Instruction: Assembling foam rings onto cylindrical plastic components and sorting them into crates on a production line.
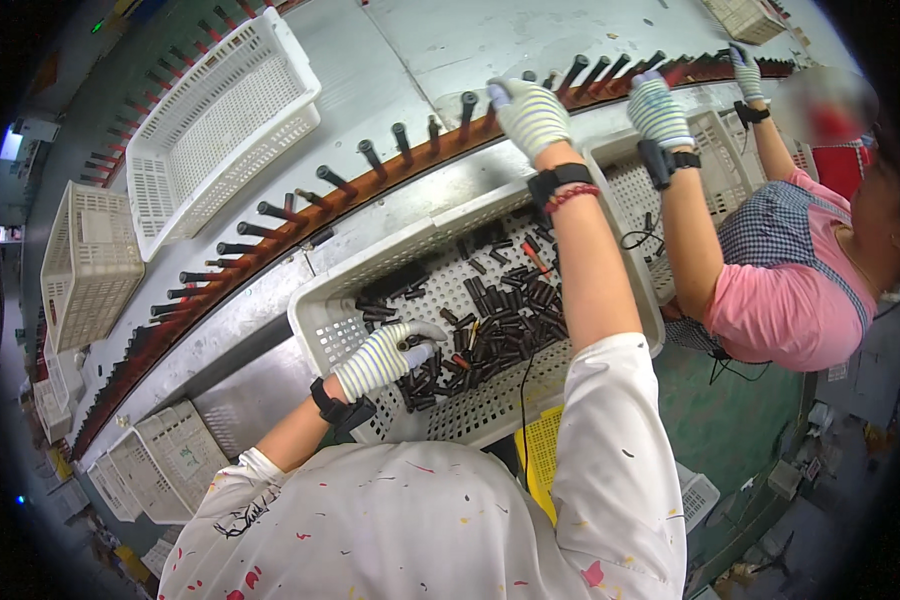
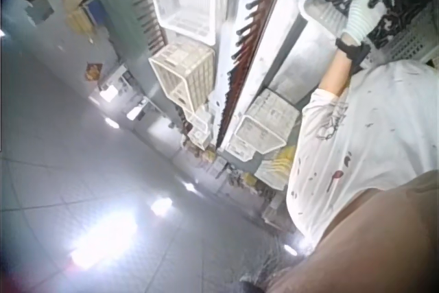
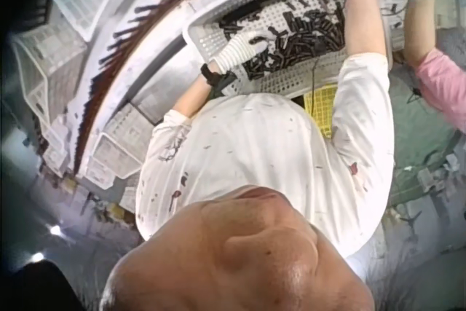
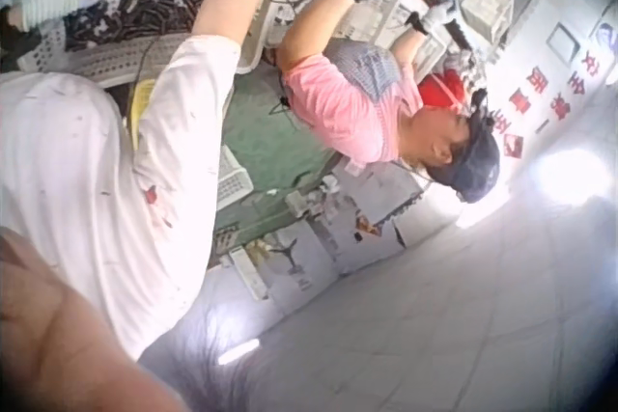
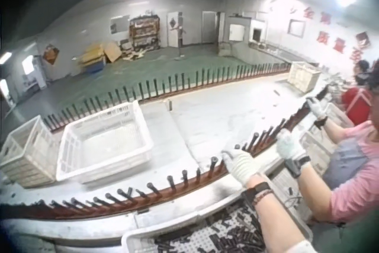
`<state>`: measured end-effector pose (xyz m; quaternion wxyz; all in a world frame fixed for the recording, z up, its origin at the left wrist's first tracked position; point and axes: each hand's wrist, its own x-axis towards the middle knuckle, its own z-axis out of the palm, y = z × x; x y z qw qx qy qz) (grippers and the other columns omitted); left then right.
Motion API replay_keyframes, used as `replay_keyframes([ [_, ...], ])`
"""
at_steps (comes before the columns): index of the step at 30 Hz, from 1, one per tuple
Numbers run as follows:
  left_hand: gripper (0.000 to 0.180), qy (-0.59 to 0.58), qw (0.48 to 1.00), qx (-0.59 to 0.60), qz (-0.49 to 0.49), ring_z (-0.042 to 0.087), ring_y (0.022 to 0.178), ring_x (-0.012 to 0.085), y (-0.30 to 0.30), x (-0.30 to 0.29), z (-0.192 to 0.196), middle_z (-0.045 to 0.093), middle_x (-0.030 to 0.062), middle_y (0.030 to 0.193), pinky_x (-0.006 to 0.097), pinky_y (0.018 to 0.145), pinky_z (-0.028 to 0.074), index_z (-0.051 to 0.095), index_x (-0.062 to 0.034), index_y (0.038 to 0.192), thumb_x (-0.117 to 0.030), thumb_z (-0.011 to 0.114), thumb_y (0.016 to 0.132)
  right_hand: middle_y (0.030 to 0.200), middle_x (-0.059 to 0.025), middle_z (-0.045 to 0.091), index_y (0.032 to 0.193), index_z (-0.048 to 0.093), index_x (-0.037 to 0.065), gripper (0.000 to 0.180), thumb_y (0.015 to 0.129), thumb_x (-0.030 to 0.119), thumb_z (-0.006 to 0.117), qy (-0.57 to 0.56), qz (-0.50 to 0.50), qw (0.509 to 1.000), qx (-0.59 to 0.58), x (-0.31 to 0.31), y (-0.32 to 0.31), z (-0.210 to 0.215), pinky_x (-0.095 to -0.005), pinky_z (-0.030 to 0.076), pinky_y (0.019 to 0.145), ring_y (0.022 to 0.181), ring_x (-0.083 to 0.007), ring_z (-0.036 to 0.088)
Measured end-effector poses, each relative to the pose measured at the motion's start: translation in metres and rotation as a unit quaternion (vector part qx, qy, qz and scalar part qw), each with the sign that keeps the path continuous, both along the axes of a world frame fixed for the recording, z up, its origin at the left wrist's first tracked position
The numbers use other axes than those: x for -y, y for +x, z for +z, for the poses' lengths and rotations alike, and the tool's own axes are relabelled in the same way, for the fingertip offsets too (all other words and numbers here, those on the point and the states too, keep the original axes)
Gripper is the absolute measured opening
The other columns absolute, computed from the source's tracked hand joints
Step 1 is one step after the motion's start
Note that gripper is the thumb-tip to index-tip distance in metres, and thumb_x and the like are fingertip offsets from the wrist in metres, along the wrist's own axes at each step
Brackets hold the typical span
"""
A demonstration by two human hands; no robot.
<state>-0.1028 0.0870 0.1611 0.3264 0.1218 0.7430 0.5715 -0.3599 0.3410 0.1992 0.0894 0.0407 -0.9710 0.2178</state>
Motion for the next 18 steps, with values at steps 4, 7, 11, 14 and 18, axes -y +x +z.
replay_keyframes([
  [4,0.023,0.008,1.0,0.013,0.018,0.062,0.096,0.0177,0.008,0.001,0.003,0.067,0.011,0.101,0.029,0.089,0.046,0.063,-0.0024,0.106,-0.007,0.057,0.084,0.099,-0.0224,0.063,0.099,0.067,0.004,0.035,0.089,0.027,0.043,0.116,0.012,0.985,0.13,0.041,-0.01,0.027,-0.0447,0.049,0.081,0.092,-0.0385,0.062],
  [7,0.024,0.023,0.998,0.042,0.029,0.06,0.097,0.0149,0.011,0.003,0.013,0.066,0.0094,0.103,0.028,0.091,0.044,0.063,-0.0021,0.108,-0.006,0.056,0.085,0.101,-0.0247,0.062,0.097,0.067,0.001,0.034,0.087,0.023,0.044,0.198,0.086,0.963,0.162,0.057,-0.022,0.031,-0.0448,0.049,0.082,0.096,-0.0406,0.06],
  [11,0.024,0.025,0.999,0.019,0.04,0.058,0.101,0.0143,0.01,0.01,0.019,0.066,0.0088,0.105,0.028,0.094,0.042,0.063,-0.0031,0.108,-0.007,0.057,0.086,0.1,-0.0223,0.064,0.095,0.069,0.002,0.027,0.083,0.015,0.049,0.189,0.04,0.968,0.162,0.086,-0.016,0.034,-0.044,0.05,0.079,0.096,-0.0382,0.063],
  [14,0.026,0.005,0.997,0.062,0.052,0.05,0.067,0.0031,0.01,0.019,0.019,0.064,0.0002,0.093,0.018,0.058,0.042,0.06,-0.0075,0.115,-0.013,0.054,0.091,0.101,-0.0194,0.066,0.096,0.07,0.004,0.024,0.083,0.012,0.052,0.26,0.102,0.948,0.151,0.114,0.007,0.036,-0.0423,0.051,0.078,0.096,-0.0334,0.065],
  [18,0.029,0.046,0.988,0.117,0.095,0.05,0.066,0.0028,0.005,0.021,0.025,0.065,0.0001,0.092,0.016,0.057,0.04,0.056,-0.0083,0.12,-0.014,0.053,0.092,0.105,-0.0198,0.064,0.123,0.054,0.009,0.036,0.089,0.02,0.047,0.123,0.033,0.969,0.212,0.127,0.02,0.025,-0.0448,0.048,0.084,0.099,-0.0343,0.062],
])
